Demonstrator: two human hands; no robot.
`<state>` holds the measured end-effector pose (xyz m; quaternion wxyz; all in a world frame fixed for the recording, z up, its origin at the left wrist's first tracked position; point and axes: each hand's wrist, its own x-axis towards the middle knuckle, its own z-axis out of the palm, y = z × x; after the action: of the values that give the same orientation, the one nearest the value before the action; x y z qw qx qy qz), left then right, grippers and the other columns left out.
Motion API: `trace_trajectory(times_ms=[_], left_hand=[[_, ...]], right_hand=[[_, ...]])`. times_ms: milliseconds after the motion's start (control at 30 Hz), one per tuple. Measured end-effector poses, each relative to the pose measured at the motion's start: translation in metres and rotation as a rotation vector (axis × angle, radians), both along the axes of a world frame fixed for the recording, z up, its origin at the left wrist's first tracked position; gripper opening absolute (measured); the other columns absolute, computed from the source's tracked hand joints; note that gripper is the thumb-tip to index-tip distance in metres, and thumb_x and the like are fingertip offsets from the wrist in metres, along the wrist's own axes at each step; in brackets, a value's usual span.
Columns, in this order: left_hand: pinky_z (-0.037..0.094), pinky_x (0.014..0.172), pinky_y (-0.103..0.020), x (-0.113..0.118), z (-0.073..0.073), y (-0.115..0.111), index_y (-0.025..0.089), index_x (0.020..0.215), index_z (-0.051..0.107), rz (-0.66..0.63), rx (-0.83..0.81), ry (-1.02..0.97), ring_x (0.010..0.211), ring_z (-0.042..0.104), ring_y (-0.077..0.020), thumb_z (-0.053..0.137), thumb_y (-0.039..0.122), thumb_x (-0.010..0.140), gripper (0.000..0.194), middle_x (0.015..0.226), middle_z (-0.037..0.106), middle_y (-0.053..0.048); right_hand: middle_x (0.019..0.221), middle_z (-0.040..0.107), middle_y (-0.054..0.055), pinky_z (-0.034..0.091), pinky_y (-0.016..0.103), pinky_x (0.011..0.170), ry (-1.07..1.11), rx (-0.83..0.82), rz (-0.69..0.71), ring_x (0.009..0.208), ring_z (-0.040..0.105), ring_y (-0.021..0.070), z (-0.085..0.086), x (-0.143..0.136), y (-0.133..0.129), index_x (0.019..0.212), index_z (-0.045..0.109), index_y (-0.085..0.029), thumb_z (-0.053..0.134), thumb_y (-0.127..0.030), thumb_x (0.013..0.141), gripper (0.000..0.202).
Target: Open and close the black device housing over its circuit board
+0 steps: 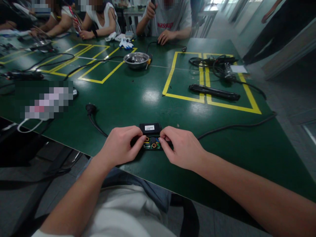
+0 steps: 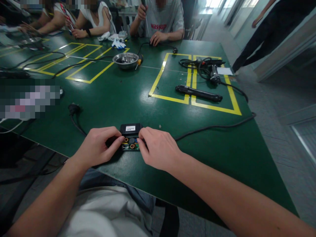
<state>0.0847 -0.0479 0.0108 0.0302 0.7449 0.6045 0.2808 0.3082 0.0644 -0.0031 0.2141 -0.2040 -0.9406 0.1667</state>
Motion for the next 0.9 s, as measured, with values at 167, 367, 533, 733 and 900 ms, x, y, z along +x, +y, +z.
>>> trace_trajectory(times_ms=[167, 367, 533, 733, 900], left_hand=[[0.038, 0.059, -0.027, -0.001, 0.001, -0.001, 0.019, 0.078, 0.061, 0.015, 0.051, -0.033, 0.057, 0.055, -0.0133, 0.054, 0.023, 0.107, 0.029, 0.067, 0.059, 0.002], [0.042, 0.061, -0.030, 0.001, 0.002, -0.001, 0.020, 0.090, 0.061, 0.029, -0.048, 0.024, 0.065, 0.058, -0.0169, 0.054, 0.022, 0.103, 0.015, 0.080, 0.065, -0.002], [0.057, 0.091, -0.044, 0.000, 0.002, 0.002, 0.017, 0.117, 0.074, 0.069, -0.021, 0.048, 0.108, 0.067, -0.0295, 0.052, 0.024, 0.106, 0.026, 0.121, 0.071, -0.015], [0.053, 0.111, -0.058, -0.008, -0.006, 0.012, 0.026, 0.136, 0.079, 0.141, -0.119, -0.037, 0.128, 0.066, -0.0342, 0.058, 0.031, 0.108, 0.035, 0.138, 0.077, -0.011], [0.059, 0.106, -0.050, -0.011, -0.003, 0.008, 0.022, 0.130, 0.081, 0.206, -0.040, -0.183, 0.118, 0.073, -0.0312, 0.066, 0.036, 0.105, 0.033, 0.128, 0.081, -0.012]], right_hand=[[0.090, 0.072, 0.007, 0.045, 0.033, 0.072, 0.036, 0.012, 0.001, 0.076, 0.065, 0.0208, -0.001, 0.002, 0.001, 0.101, 0.066, -0.020, 0.042, -0.023, 0.110, 0.025], [0.095, 0.076, 0.008, 0.042, 0.035, 0.070, -0.064, 0.040, -0.049, 0.077, 0.066, 0.0230, -0.003, 0.000, 0.001, 0.107, 0.067, -0.020, 0.043, -0.021, 0.108, 0.024], [0.083, 0.069, 0.006, 0.042, 0.036, 0.073, -0.038, 0.060, -0.048, 0.076, 0.061, 0.0230, -0.002, -0.002, 0.002, 0.103, 0.067, -0.020, 0.050, -0.021, 0.104, 0.017], [0.085, 0.069, 0.006, 0.042, 0.038, 0.074, -0.033, -0.001, -0.086, 0.075, 0.060, 0.0240, 0.000, -0.002, 0.001, 0.113, 0.064, -0.019, 0.047, -0.021, 0.104, 0.019], [0.086, 0.071, 0.005, 0.043, 0.037, 0.074, 0.020, -0.107, -0.106, 0.075, 0.064, 0.0238, 0.003, 0.000, 0.002, 0.118, 0.060, -0.021, 0.043, -0.022, 0.105, 0.021]])
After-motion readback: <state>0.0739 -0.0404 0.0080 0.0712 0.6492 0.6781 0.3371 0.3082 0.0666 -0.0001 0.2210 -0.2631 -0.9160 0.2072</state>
